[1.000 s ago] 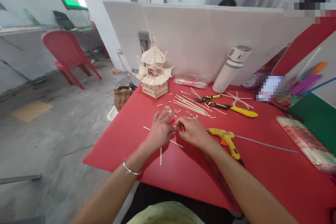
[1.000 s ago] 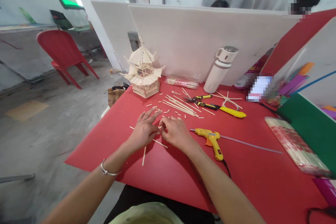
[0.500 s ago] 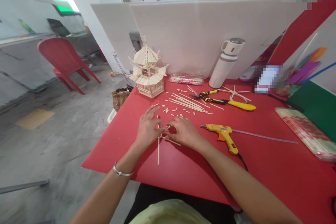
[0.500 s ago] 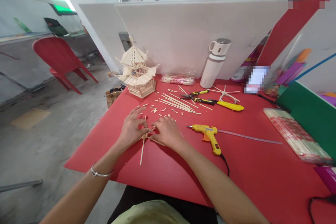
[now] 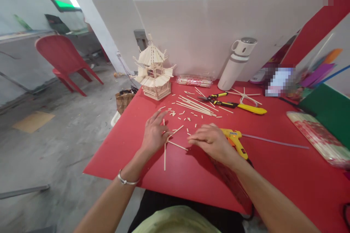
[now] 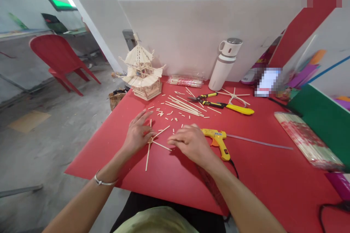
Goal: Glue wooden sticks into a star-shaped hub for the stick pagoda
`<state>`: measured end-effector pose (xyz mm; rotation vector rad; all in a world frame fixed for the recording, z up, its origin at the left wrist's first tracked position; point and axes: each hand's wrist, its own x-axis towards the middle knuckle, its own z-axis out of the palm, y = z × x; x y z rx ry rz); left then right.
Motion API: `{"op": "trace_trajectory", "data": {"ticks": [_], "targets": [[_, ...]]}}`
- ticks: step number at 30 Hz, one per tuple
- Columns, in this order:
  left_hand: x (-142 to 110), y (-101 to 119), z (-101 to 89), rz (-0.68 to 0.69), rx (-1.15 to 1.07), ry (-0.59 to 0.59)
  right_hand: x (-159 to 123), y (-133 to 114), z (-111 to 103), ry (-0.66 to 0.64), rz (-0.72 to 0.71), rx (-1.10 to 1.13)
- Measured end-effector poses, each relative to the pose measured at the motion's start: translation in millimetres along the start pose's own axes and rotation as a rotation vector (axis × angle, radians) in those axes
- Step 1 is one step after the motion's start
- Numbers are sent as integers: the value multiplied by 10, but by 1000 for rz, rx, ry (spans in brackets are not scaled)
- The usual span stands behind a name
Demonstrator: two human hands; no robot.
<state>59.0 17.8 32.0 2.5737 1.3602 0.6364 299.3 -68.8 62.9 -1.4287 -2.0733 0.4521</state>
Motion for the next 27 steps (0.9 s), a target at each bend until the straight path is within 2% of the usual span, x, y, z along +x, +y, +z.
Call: {"op": "trace_trajectory", "data": {"ticks": [2, 5, 7, 9, 13, 17, 19, 23, 27], "targets": [[-1, -1, 0, -25, -21, 7, -242, 110, -136, 49, 128, -77], [-9, -3, 16, -36, -59, 30, -589, 259, -276, 37, 303, -366], [-13, 8, 28, -1, -77, 43, -735, 279, -307, 74, 320, -547], [-16, 31, 32, 46, -80, 52, -763, 214, -286, 132, 282, -603], [-21, 77, -4, 88, -63, 86, -450, -11, -96, 104, 114, -472], [-58, 77, -77, 84, -36, 130, 46, -93, 233, -113, -86, -513], [-95, 57, -106, 68, -15, 134, 229, -77, 399, -140, -141, -524], [-166, 4, -114, 27, 8, 124, 407, -19, 616, -153, -215, -535], [-140, 33, -62, 14, 26, 87, 450, 42, 653, -132, -232, -519]]}}
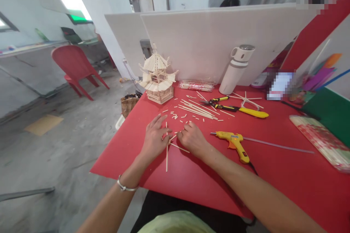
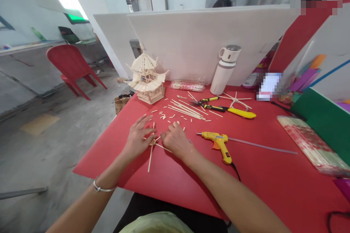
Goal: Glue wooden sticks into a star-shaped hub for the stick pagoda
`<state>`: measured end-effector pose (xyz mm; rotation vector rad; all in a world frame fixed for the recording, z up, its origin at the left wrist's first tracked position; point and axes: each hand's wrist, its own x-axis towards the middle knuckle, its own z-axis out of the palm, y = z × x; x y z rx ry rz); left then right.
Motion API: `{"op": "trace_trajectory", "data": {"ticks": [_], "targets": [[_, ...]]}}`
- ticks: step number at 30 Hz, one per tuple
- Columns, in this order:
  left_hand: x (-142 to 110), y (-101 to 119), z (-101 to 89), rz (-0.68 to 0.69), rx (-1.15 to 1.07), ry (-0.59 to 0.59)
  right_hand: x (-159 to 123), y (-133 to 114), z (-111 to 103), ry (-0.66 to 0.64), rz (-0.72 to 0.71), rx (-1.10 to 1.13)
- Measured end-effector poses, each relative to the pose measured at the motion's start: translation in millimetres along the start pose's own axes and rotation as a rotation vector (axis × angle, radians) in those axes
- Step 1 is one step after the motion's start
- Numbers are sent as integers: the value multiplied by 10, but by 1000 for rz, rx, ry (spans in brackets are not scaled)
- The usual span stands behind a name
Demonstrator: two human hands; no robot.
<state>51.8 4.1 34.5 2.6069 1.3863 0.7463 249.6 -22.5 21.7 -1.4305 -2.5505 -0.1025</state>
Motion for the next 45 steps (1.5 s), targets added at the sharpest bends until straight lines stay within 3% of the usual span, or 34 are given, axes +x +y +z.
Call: {"op": "trace_trajectory", "data": {"ticks": [8, 11, 14, 16, 21, 26, 29, 33, 39, 45], "targets": [[233, 263, 157, 118, 19, -192, -177, 149, -226, 98, 167, 82], [268, 269, 151, 123, 25, -132, -378, 195, -399, 80, 165, 113], [280, 240, 117, 80, 11, -79, -685, 258, -571, -104, 108, 124], [289, 211, 92, 47, -7, -88, -906, 295, -661, -162, 148, 91], [336, 61, -13, -19, -80, -55, -1215, 264, -770, -2, 335, 80], [327, -106, -198, -201, -140, -9, -1081, 51, -711, 94, 519, 184], [235, -117, -252, -176, -144, 63, -941, -89, -616, 107, 533, 249], [92, -62, -207, -118, -118, 95, -795, -190, -517, 59, 588, 223], [-25, -72, -133, -167, -158, 140, -573, -148, -390, 15, 648, 118], [-228, -189, -129, -227, -145, 259, -402, -134, -298, -71, 704, 131]]}}
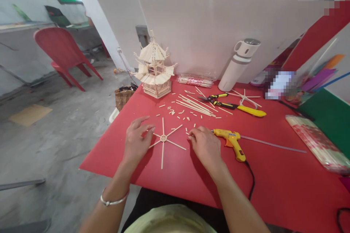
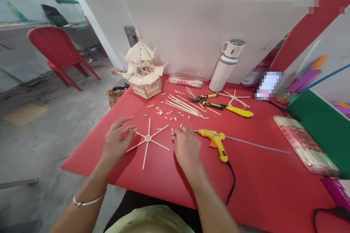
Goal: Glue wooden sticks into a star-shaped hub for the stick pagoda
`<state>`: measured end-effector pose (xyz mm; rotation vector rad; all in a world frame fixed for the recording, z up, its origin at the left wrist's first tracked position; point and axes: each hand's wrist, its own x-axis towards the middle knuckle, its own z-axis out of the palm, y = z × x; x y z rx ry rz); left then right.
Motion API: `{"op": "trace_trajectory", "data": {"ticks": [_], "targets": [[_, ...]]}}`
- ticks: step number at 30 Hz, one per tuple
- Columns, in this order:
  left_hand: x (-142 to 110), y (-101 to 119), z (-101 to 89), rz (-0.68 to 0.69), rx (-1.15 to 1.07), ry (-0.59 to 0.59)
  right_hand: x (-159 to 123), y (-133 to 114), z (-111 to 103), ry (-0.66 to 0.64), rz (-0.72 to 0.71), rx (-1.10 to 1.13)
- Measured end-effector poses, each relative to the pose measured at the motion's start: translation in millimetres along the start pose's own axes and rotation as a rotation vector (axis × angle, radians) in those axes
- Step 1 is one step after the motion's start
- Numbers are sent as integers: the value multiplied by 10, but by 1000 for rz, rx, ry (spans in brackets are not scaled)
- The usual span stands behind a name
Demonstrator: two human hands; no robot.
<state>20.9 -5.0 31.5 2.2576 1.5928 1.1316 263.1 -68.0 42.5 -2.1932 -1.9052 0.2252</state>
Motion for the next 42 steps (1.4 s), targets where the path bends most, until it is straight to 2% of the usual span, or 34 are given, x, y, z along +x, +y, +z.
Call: {"op": "trace_trajectory", "data": {"ticks": [6, 11, 15, 17, 19, 22, 26, 28, 31, 32, 34, 38, 40, 42], "targets": [[-208, 3, -68, -21, 12, 26, 89, -74, 86, -44, 28, -64], [-236, 53, -93, -3, -20, 63, 93, -104, 160, -62, 42, -85], [-241, 101, -109, 6, -45, 71, -59, 21, 126, -45, 71, -46], [-265, 157, -105, -1, -86, 65, -177, 132, 71, 2, 90, 99], [-302, 257, -70, -10, -174, 12, -295, 228, 4, 65, 97, 254], [-365, 492, 58, -2, -375, -191, -428, 265, -87, 123, 81, 382], [-407, 822, 304, 111, -561, -408, -507, 170, -184, 79, -96, 559], [-410, 912, 384, 108, -523, -452, -523, 161, -249, 164, -110, 615], [-429, 937, 371, 151, -425, -405, -541, 223, -358, 428, -25, 603], [-445, 931, 333, 139, -427, -382, -546, 244, -381, 465, -36, 594], [-490, 914, 224, 4, -515, -386, -558, 248, -380, 409, -152, 587], [-597, 877, 9, -466, -789, -538, -583, 81, -183, 166, -435, 596], [-638, 845, -54, -620, -848, -578, -592, -33, -49, 135, -459, 605], [-663, 801, -87, -694, -881, -571, -599, -130, 65, 119, -468, 621]]}}
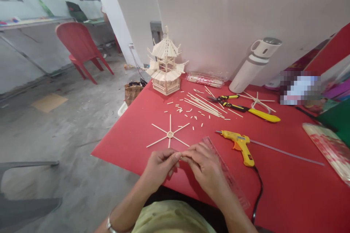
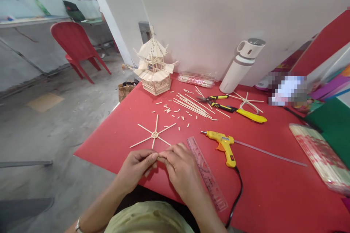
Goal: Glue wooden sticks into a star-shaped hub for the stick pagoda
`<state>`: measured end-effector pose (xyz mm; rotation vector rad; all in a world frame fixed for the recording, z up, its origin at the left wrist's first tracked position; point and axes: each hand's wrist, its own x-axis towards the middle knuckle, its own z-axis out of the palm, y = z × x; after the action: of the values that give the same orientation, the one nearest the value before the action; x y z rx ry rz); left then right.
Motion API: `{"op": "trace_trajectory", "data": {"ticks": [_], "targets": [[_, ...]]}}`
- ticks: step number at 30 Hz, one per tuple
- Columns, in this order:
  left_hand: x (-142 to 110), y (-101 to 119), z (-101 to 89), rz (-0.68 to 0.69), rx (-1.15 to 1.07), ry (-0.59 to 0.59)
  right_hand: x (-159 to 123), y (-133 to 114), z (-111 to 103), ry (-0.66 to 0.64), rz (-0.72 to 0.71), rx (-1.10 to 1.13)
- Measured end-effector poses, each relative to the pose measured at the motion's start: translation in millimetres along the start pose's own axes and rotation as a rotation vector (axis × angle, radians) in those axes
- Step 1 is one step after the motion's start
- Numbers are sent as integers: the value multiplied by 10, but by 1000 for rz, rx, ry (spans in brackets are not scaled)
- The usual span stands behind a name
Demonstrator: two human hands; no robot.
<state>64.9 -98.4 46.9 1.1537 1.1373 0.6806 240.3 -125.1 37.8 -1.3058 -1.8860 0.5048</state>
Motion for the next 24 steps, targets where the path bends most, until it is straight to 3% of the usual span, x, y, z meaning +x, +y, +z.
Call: {"op": "trace_trajectory", "data": {"ticks": [2, 6, 9, 24], "targets": [[1, -25, -43, -16, -44, 31, -1, -16, 115, 32, -7, 3], [43, -71, -92, -33, -99, 118, -17, -68, 277, 256, 9, -110], [76, -106, -103, -37, -93, 149, -19, -106, 359, 335, -9, -179], [112, -187, -182, -39, -160, 155, 16, -120, 509, 252, 68, -132]]}}
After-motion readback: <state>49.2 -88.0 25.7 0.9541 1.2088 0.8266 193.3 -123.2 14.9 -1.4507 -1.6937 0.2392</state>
